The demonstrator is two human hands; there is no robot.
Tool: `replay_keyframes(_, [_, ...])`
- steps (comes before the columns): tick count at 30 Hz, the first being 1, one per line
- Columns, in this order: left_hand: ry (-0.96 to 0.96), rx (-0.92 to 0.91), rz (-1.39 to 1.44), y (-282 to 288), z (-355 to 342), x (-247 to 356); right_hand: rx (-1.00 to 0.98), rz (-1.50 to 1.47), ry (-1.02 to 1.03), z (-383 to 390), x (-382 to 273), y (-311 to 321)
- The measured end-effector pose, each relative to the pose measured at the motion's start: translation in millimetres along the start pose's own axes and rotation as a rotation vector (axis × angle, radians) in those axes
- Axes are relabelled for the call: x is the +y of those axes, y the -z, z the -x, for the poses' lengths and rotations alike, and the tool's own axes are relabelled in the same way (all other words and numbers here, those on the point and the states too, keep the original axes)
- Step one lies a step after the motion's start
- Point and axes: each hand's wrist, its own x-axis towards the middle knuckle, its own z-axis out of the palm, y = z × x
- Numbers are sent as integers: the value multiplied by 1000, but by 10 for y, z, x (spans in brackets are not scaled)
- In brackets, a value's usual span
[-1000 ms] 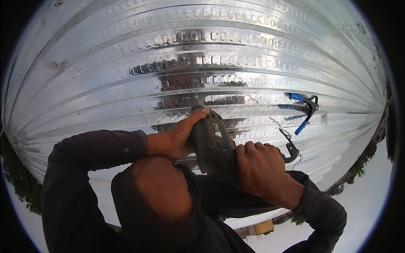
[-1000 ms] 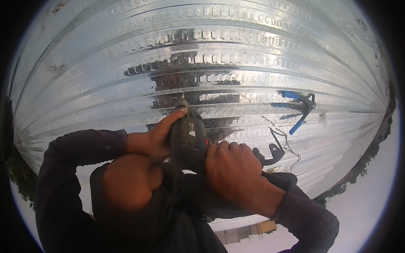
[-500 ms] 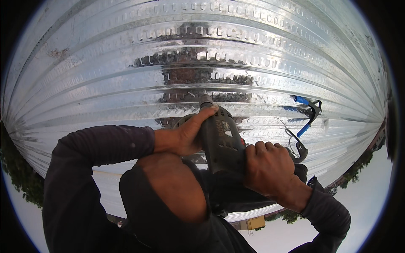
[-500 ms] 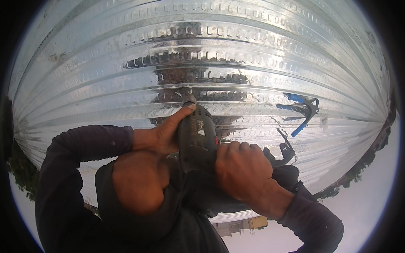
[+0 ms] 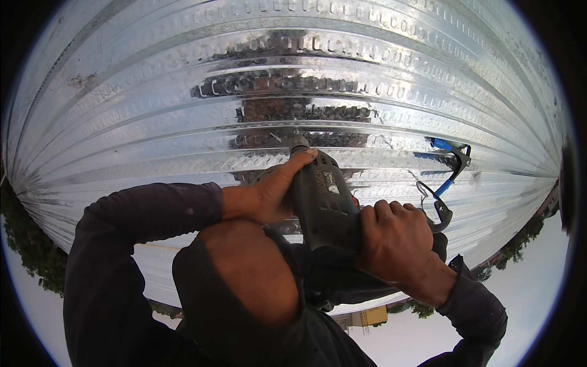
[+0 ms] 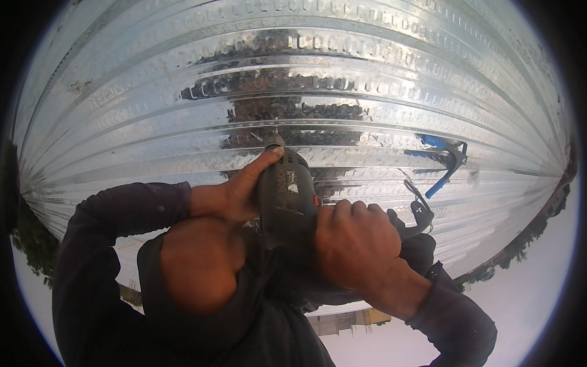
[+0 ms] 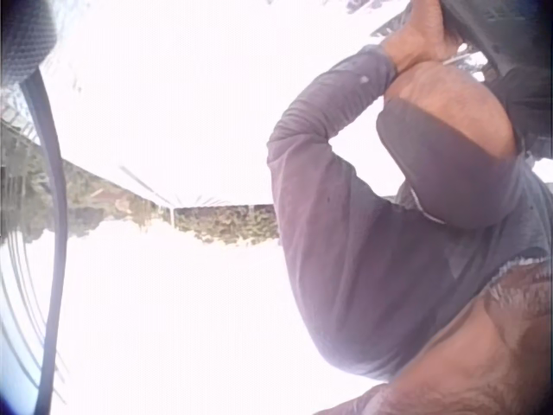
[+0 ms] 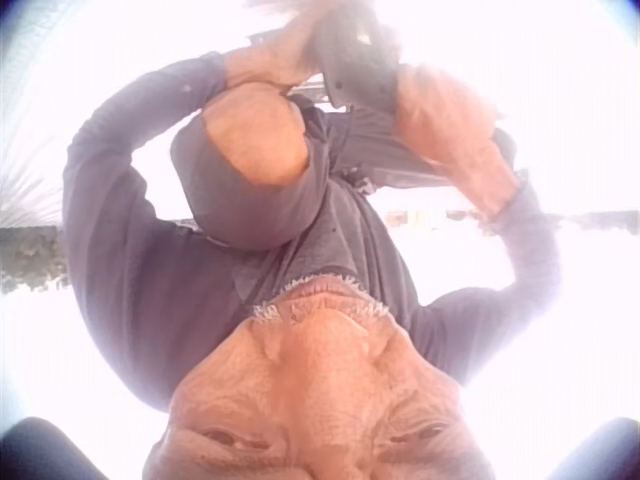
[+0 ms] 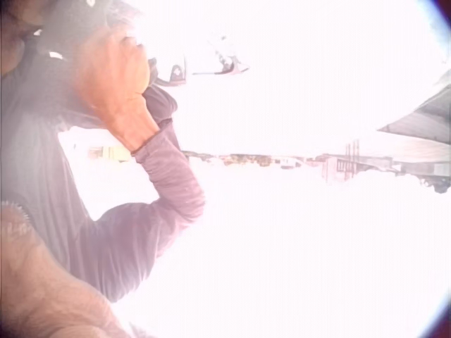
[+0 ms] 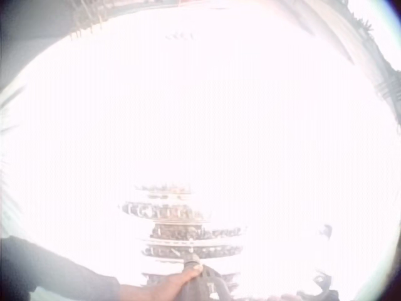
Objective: The person uses a power drill to fasten screws into a corrugated metal roof. They then use pliers to adjust or secure components on the roof surface. The person moves along the roof while continuing to drill and manipulate fasteners.
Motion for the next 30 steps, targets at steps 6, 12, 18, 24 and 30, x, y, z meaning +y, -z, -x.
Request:
replay_keyframes(6, [-39,-41,80,104,-92,-128,25,160,109,-73,32,-56])
replay_keyframes(12, [32,-290,357,215,-4,-107,24,407,314,-365,-194,474])
replay_keyframes(18, [-145,-235,184,196,33,-159,367,682,532,-200,-162,218])
replay_keyframes(24, [-213,-222,91,229,-45,-226,593,801,604,-71,-31,-39])
replay_keyframes(30, [-197,-151,107,239,-21,-258,603,841,632,-2,23,-162])
